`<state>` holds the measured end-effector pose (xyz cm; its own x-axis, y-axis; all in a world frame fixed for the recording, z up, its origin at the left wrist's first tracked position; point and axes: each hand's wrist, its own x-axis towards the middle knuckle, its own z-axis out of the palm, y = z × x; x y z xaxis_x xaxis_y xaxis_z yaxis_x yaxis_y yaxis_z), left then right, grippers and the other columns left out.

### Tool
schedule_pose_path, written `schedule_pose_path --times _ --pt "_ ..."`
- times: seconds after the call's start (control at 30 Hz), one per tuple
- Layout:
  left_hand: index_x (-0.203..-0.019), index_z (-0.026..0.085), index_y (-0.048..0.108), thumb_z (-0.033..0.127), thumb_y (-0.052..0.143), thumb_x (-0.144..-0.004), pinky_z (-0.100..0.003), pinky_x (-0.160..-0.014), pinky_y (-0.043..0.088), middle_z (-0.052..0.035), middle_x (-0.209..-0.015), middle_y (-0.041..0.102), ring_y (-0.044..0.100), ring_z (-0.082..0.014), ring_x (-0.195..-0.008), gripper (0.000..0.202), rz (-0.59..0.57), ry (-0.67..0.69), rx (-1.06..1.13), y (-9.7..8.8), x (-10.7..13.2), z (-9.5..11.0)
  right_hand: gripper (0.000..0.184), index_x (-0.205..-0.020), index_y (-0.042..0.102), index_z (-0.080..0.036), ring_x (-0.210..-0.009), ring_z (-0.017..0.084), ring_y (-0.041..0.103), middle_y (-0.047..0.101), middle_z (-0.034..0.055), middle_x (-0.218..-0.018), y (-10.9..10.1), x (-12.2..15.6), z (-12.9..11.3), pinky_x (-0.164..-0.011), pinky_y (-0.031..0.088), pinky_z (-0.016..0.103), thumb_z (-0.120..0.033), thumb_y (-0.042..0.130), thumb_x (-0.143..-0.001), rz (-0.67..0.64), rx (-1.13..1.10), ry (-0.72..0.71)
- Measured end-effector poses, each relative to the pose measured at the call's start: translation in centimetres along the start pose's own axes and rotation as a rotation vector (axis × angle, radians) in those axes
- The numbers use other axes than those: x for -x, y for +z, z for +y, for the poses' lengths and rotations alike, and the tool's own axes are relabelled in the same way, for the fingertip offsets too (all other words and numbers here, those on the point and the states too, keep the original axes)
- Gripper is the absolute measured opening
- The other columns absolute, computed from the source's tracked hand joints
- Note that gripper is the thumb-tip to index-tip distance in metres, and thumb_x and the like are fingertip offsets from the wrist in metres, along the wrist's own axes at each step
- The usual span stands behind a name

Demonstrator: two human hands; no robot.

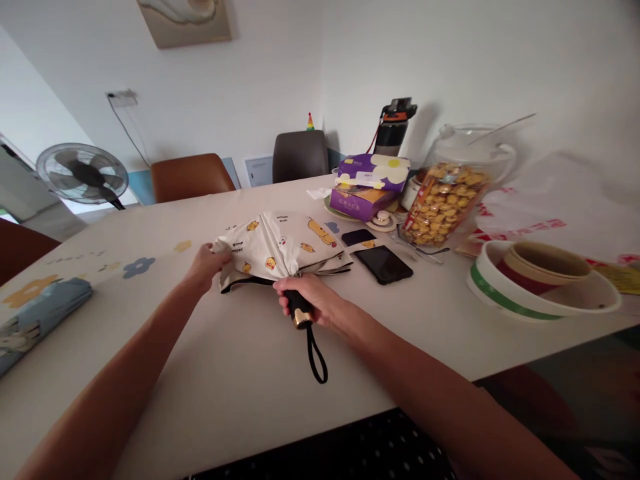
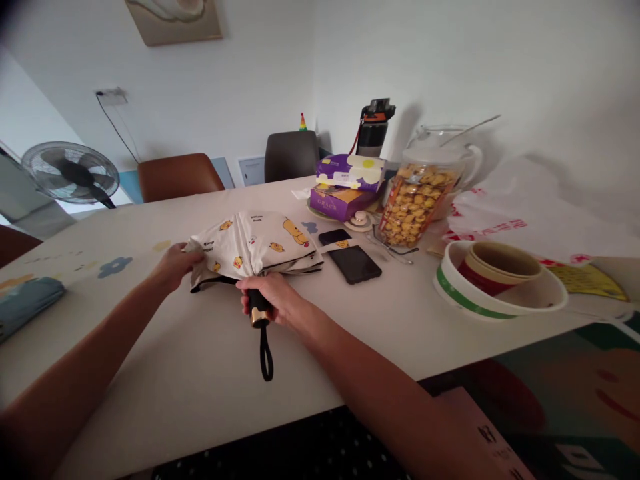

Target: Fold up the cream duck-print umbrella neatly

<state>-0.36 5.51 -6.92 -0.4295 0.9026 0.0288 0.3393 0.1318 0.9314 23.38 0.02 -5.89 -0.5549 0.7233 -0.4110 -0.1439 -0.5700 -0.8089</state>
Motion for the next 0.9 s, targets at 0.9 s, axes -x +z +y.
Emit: schedule_pose_path --times 0.9 --pt "-0.139 0.023 0.031 0.042 0.026 -0.093 -0.041 -0.114 0.012 -0.0056 -0.147 0.030 0.016 -0.0185 -0.138 0.051 -0.387 0.880 -0.379 6.0 5.1 -0.4 0.021 -0.064 0.042 -0.017 -0.033 0.006 0.039 0.042 -0.0059 -0.045 0.5 -0.1 0.3 -0.033 0.037 0.016 -0.020 0.050 -0.083 -0.128 -0.161 0.181"
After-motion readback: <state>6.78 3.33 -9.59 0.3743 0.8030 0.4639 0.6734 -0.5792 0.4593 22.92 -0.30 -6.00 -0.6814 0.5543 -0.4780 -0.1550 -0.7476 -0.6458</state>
